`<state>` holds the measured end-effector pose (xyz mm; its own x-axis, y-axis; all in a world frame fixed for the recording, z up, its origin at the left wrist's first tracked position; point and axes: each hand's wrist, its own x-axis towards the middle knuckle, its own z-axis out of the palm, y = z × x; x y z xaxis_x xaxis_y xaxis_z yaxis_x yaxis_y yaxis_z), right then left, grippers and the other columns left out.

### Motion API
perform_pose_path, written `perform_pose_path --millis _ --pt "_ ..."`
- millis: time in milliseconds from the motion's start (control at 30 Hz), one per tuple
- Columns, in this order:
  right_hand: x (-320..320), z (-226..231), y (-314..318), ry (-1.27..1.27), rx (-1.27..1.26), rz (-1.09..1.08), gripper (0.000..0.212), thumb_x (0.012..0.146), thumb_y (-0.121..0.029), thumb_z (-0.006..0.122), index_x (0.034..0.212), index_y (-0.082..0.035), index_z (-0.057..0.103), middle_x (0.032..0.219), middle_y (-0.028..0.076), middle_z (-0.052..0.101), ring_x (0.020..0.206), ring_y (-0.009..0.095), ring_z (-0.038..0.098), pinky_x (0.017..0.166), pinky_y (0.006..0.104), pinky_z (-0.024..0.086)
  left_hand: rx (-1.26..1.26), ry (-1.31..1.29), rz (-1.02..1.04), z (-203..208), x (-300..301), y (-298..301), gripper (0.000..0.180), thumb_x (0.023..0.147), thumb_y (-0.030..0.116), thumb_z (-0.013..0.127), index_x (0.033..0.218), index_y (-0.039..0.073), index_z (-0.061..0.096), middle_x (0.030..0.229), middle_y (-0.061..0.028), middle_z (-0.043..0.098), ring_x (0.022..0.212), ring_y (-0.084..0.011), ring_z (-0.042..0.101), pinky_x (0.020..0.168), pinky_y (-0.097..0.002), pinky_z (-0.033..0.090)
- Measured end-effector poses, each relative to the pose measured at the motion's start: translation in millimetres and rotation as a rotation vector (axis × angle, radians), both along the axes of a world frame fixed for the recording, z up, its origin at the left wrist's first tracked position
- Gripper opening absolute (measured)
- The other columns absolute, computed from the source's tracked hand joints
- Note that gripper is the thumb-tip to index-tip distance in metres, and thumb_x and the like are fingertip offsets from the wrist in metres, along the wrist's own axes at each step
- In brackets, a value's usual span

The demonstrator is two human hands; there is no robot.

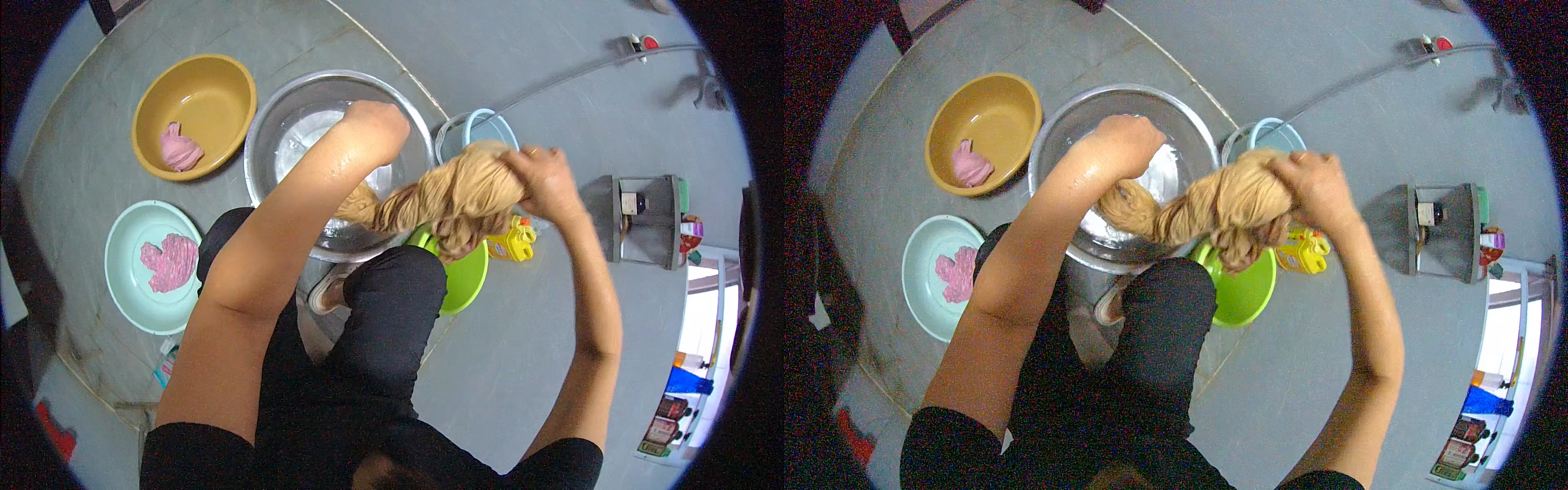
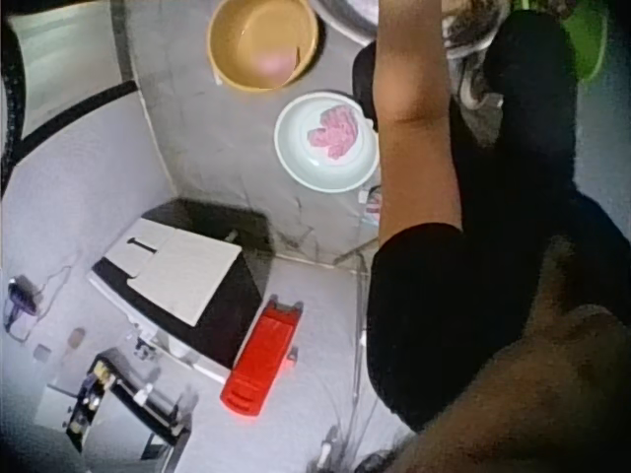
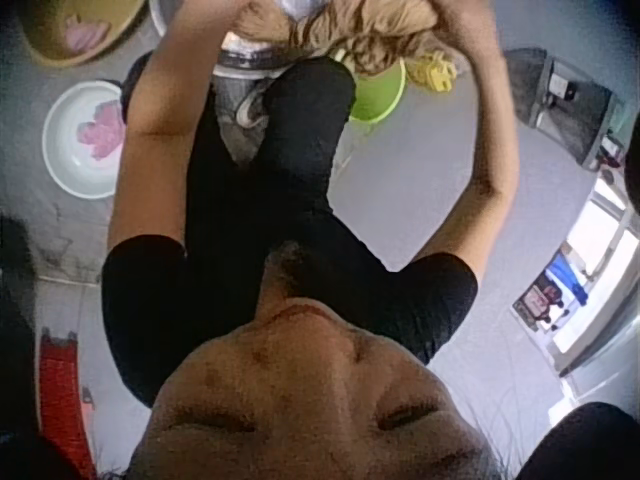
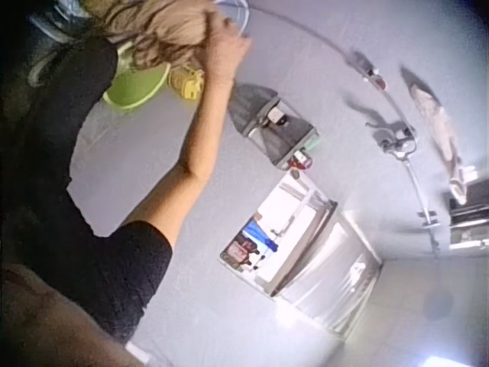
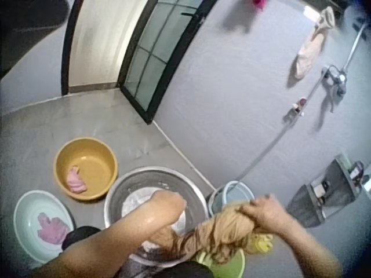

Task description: The person washes clothes by hand in a bathroom. They transfer a pink cloth from a yellow basin to a large metal basin, scrub it, rinse it, and place it in a green basin. They then repeat the process with a brown cloth.

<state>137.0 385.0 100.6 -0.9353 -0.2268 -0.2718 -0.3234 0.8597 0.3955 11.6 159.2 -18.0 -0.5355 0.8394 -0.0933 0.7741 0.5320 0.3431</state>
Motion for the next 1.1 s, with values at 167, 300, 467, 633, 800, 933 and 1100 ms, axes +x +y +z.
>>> perform_pose_path --millis 167,300,467,633,800,933,1100 --pt "-41 65 -41 0.125 0.065 0.07 0.054 0.053 -0.005 0.068 0.103 -0.018 0.053 0.086 0.004 0.051 0.09 0.024 0.052 0.076 0.0396 0.038 -0.086 0.021 0.13 1 -7 -15 0.016 0.069 0.005 0.059 0.083 0.004 0.066 0.086 -0.0146 0.064 0.084 -0.0299 0.063 0.068 -0.0384 0.051" --pt "-57 110 -55 0.148 0.109 0.088 0.054 0.053 -0.001 0.067 0.103 -0.017 0.053 0.081 0.004 0.05 0.088 0.025 0.052 0.076 0.0401 0.038 -0.248 -0.038 0.156 -4 -20 -24 0.027 0.061 0.016 0.073 0.085 0.004 0.066 0.084 -0.0131 0.065 0.082 -0.0295 0.063 0.067 -0.0375 0.051" --pt "-70 160 -65 0.243 0.134 0.155 0.054 0.051 -0.004 0.072 0.1 -0.014 0.053 0.085 0.007 0.055 0.086 0.029 0.054 0.074 0.0384 0.041 -0.419 -0.225 0.015 -60 -46 -21 0.094 0.041 0.035 0.085 0.12 0.005 0.045 0.108 -0.0154 0.056 0.098 -0.032 0.056 0.079 -0.0403 0.047" --pt "-78 191 -74 0.284 0.12 0.112 0.052 0.058 -0.006 0.071 0.107 -0.009 0.053 0.103 0.007 0.058 0.096 0.027 0.054 0.087 0.0379 0.04 -0.082 -0.229 0.014 -96 -34 -7 0.138 0.029 0.044 0.086 0.138 0.01 0.009 0.137 -0.0177 0.028 0.118 -0.0391 0.038 0.093 -0.0499 0.036" --pt "-89 177 -53 0.29 -0.039 0.124 0.051 0.059 -0.008 0.071 0.106 -0.008 0.052 0.102 0.009 0.057 0.096 0.029 0.053 0.086 0.0394 0.04 0.552 -0.851 -0.176 -150 -55 10 0.095 0.048 0.031 0.085 0.126 0.006 0.038 0.119 -0.014 0.051 0.105 -0.0245 0.052 0.091 -0.0356 0.042" --pt "-91 122 -17 0.315 -0.079 0.159 0.042 0.061 -0.009 0.068 0.1 -0.008 0.053 0.09 0.011 0.057 0.086 0.031 0.056 0.073 0.0381 0.044 0.164 -0.952 -0.316 -159 -72 -20 0.058 0.055 0.028 0.082 0.103 0.004 0.058 0.098 -0.0115 0.063 0.091 -0.0213 0.059 0.084 -0.0305 0.044" --pt "-109 32 32 0.306 -0.275 0.01 0.042 0.063 -0.007 0.064 0.103 -0.011 0.053 0.084 0.013 0.055 0.08 0.033 0.056 0.068 0.0402 0.046 -0.211 -1.151 -0.21 -182 -73 -46 0.053 0.062 0.029 0.079 0.104 0.005 0.059 0.1 -0.0092 0.064 0.089 -0.0183 0.06 0.076 -0.0308 0.048"
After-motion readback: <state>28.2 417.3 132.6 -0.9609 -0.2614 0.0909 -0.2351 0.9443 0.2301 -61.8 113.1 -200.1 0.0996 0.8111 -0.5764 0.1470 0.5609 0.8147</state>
